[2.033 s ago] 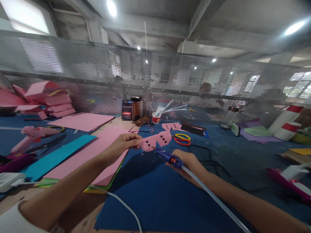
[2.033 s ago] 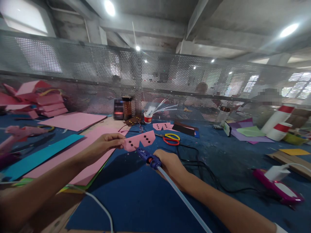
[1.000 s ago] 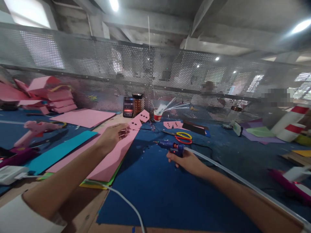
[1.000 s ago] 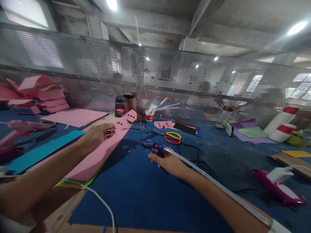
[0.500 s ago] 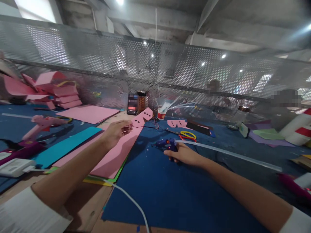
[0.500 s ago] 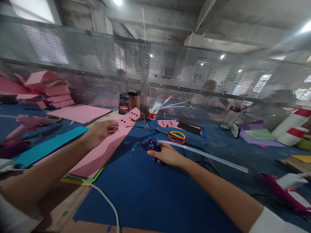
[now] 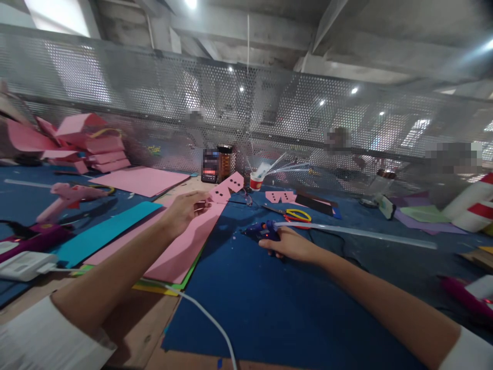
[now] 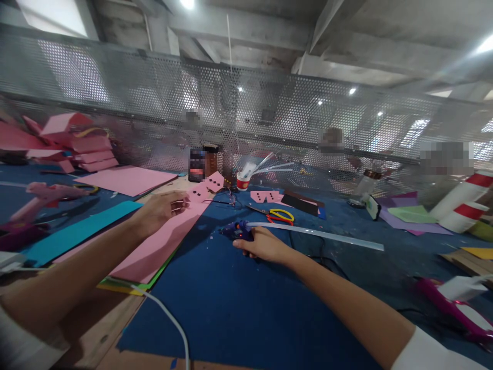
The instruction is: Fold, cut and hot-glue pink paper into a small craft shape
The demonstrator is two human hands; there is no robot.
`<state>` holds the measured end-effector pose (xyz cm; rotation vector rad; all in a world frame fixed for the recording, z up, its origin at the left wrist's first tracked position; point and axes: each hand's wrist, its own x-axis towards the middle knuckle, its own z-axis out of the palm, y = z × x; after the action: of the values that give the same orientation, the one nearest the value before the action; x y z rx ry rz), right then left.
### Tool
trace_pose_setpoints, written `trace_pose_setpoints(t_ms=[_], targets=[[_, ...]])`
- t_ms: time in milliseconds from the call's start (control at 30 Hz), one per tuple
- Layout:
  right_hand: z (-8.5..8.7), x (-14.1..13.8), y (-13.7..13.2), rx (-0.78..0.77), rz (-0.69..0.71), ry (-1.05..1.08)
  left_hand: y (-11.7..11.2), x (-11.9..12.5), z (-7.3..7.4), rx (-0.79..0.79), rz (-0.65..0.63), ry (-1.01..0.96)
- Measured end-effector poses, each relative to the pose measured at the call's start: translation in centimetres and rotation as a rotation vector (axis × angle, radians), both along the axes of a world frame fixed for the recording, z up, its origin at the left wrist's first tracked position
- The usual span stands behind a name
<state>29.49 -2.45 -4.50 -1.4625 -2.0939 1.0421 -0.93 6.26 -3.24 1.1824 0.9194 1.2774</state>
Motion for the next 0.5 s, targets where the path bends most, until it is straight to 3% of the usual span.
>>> trace_pose_setpoints(t_ms=[500], targets=[[-0.38, 0.01, 0.36, -0.001, 0.010, -0.032, 0.13, -0.03, -0.13, 0.003, -0.019, 0.014]])
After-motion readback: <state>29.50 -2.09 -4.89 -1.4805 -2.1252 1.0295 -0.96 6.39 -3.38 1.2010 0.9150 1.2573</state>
